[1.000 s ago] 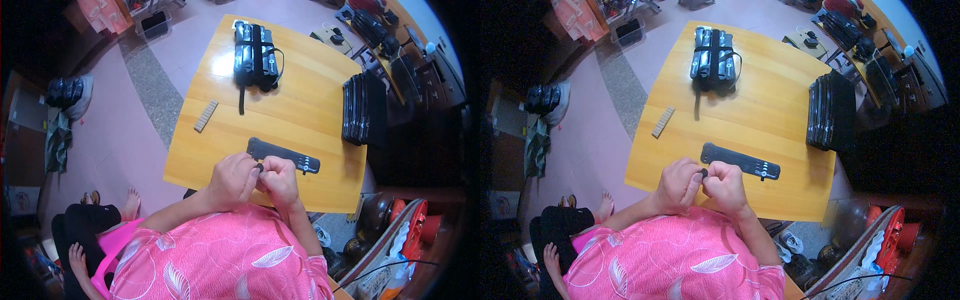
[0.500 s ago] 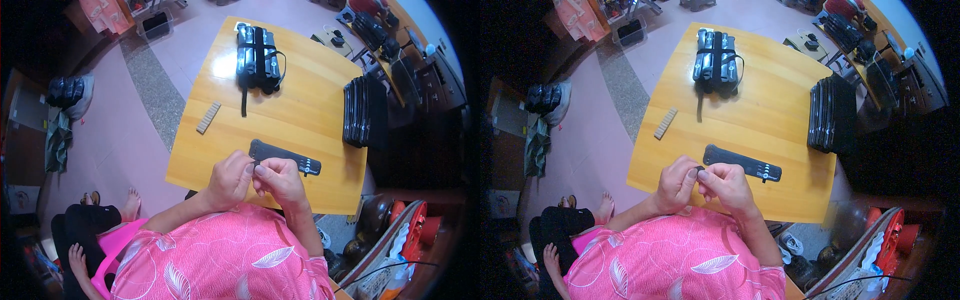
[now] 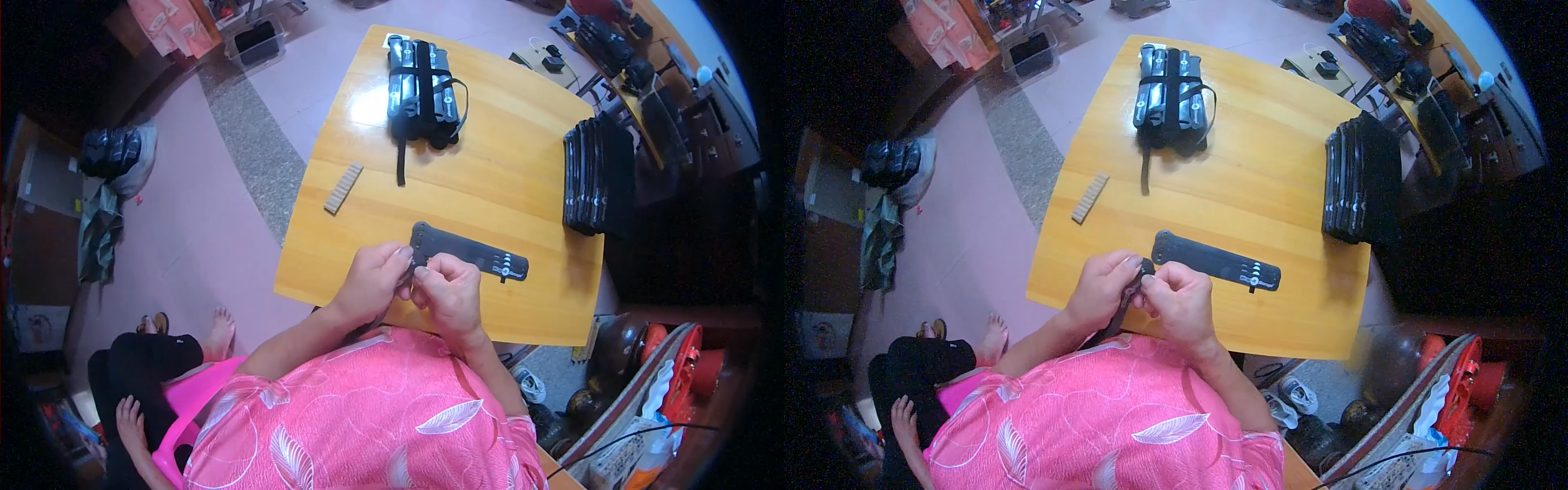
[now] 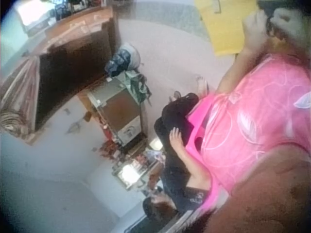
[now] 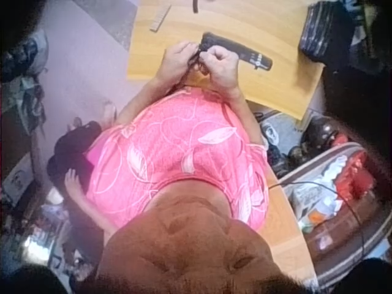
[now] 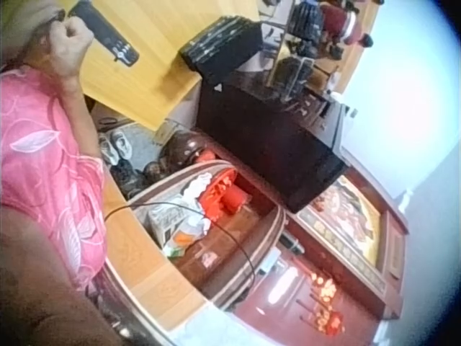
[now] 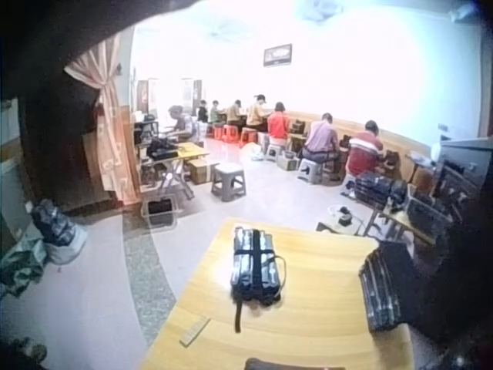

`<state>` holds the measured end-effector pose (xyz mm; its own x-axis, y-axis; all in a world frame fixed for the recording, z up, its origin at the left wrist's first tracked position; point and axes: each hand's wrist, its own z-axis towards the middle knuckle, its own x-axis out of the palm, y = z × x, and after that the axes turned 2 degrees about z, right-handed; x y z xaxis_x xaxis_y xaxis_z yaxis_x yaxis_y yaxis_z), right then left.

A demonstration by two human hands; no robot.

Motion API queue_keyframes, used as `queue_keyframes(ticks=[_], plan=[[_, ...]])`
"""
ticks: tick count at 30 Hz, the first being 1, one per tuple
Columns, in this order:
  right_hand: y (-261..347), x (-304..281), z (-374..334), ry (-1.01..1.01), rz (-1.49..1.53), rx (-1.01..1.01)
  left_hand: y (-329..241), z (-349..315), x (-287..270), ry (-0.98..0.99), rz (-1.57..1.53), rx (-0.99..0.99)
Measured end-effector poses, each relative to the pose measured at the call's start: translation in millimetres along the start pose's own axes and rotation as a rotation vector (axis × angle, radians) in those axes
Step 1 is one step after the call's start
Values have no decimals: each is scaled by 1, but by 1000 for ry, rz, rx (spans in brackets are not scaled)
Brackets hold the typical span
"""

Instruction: Inspecting and sorting textile straps and components on a workbench in a manufacturing setting.

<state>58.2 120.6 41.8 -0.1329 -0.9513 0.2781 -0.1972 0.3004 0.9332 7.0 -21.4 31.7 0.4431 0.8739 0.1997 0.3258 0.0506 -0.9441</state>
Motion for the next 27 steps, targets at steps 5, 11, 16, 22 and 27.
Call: queue_keyframes(ticks=[5, 11, 16, 22, 27], plan=[[3, -13, 1, -30, 83, 48, -8, 2, -7, 1, -72, -21], [15, 1, -3, -82, -171, -49, -4, -7, -2, -21, 161, 225], [19, -2, -5, -42, -117, -1, -10, -11, 3, -42, 311, 387], [24, -5, -6, 0, -75, 46, -13, -12, 6, -56, 463, 513], [25, -13, -8, 86, -37, 171, -13, -9, 6, -71, 676, 808]])
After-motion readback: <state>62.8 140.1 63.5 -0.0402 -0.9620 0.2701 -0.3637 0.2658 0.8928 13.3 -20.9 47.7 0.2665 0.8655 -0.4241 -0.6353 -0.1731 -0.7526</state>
